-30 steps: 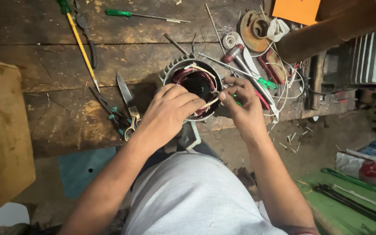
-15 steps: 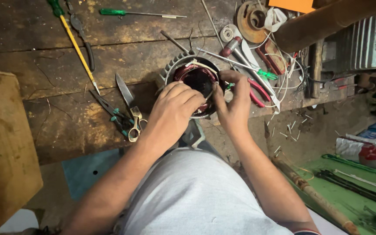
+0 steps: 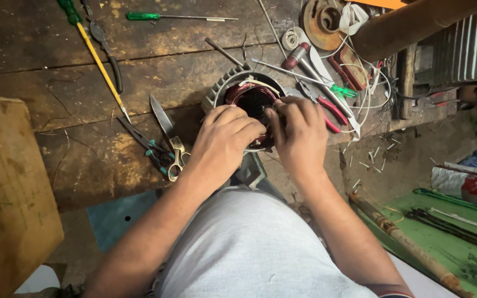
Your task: The person works on an electric motor stator at a cluttered workbench, using pliers and scissors to cut and pull white insulating strips out of the stator slots and removing old winding material by hand. They then handle a length of white wire, pulling and positioning it around the stator.
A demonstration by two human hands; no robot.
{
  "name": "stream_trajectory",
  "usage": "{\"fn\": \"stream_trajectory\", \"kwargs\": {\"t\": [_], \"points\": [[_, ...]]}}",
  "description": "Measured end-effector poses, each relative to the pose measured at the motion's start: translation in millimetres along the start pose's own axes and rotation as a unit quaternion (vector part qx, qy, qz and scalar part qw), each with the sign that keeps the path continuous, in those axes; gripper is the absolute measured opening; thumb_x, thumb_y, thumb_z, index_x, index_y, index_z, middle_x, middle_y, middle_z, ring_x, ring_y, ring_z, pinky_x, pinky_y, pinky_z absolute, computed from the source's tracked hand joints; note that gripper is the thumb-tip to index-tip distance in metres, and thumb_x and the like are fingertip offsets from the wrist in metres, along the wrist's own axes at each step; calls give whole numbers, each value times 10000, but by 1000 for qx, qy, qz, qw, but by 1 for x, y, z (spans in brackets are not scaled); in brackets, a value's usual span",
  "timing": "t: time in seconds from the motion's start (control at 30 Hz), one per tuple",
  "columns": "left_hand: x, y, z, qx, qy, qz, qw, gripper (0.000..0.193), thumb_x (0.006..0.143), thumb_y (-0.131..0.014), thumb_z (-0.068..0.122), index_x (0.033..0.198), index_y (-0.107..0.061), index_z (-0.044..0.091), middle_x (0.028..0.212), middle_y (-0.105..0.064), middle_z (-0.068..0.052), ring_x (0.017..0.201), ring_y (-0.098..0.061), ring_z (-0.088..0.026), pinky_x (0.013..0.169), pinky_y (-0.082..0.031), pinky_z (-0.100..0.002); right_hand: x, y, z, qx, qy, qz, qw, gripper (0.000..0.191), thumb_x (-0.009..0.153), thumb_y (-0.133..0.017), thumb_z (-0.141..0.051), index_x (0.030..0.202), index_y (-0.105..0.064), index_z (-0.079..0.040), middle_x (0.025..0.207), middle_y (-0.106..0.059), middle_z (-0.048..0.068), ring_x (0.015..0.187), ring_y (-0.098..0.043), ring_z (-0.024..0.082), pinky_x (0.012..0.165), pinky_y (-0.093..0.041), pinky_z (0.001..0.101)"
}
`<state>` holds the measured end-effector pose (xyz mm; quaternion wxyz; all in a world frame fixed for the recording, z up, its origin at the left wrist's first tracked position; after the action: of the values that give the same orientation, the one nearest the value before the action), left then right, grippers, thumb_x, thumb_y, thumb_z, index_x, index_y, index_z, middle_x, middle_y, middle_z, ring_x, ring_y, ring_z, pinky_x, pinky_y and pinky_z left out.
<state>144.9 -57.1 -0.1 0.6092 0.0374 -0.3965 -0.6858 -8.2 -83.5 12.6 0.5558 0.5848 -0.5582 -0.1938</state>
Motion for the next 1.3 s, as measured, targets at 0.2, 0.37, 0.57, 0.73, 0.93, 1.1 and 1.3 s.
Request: {"fn": "stream_trajectory", "kwargs": {"t": [0.2, 0.37, 0.57, 0.73, 0.93, 1.1, 1.3], "points": [[-3, -1, -1, -3, 11, -8, 1000, 209, 898, -580, 90, 1036, -733, 52, 1065, -728, -49, 1113, -630, -243, 1085, -431, -441, 11, -11, 6, -4, -29, -6, 1000, 259, 848, -805, -95, 998, -604, -32, 1039, -603, 145, 978, -551, 392, 863, -454, 472], [-4, -4, -3, -6, 9, -4, 1000, 222, 904, -571, 82, 1052, -736, 67, 1100, -734, -37, 1138, -627, -237, 1098, -419, -437, 0, -10, 7, 19, -15, 5, 1000, 247, 846, -761, -50, 1050, -622, -45, 1138, -668, 117, 1019, -583, 358, 889, -480, 446], [-6, -11, -4, 11, 38, -34, 999, 211, 925, -584, 105, 1078, -728, 88, 1100, -709, -48, 1181, -605, -250, 1121, -395, -457, -7, -11, 16, 123, -102, 64, 985, 203, 944, -767, -33, 1113, -653, -30, 1109, -694, 102, 1017, -623, 299, 911, -509, 405], [-4, -13, 9, 72, 21, -7, 997, 268, 939, -584, 106, 1170, -712, 54, 1192, -702, -66, 1208, -584, -272, 1142, -383, -458, -8, -5, 8, 56, -39, 74, 995, 175, 938, -814, -67, 1006, -655, -43, 1155, -691, 126, 1038, -670, 313, 883, -541, 401], [-2, -12, 3, 34, 35, -44, 998, 278, 899, -583, 77, 1125, -746, 69, 1167, -728, -34, 1161, -600, -241, 1116, -395, -444, -7, 0, 8, 11, -24, 44, 999, 222, 936, -851, -131, 956, -649, -42, 1105, -698, 92, 959, -673, 314, 813, -547, 411], [-3, -11, 1, 41, 25, -55, 997, 261, 901, -593, 94, 1113, -744, 74, 1150, -725, -33, 1170, -604, -246, 1118, -393, -453, -1, -6, 13, -12, -44, 9, 999, 170, 894, -825, -98, 945, -672, -44, 1044, -698, 81, 957, -633, 336, 830, -513, 429], [-21, -15, -7, 29, -26, 7, 999, 310, 974, -576, 142, 1255, -695, 84, 1288, -678, -77, 1305, -569, -263, 1181, -409, -449, -1, 13, 15, 85, -12, 19, 996, 179, 901, -798, -94, 1007, -676, -17, 1112, -701, 116, 1015, -647, 316, 878, -503, 412]]}}
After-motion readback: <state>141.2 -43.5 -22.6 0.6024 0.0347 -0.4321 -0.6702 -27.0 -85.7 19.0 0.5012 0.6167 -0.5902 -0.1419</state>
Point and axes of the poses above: each hand's wrist, its own x-axis towards the middle knuckle, its own y-axis out of the back of the hand, z = x × y, the point moved 5 cm from there along x, towards the middle knuckle
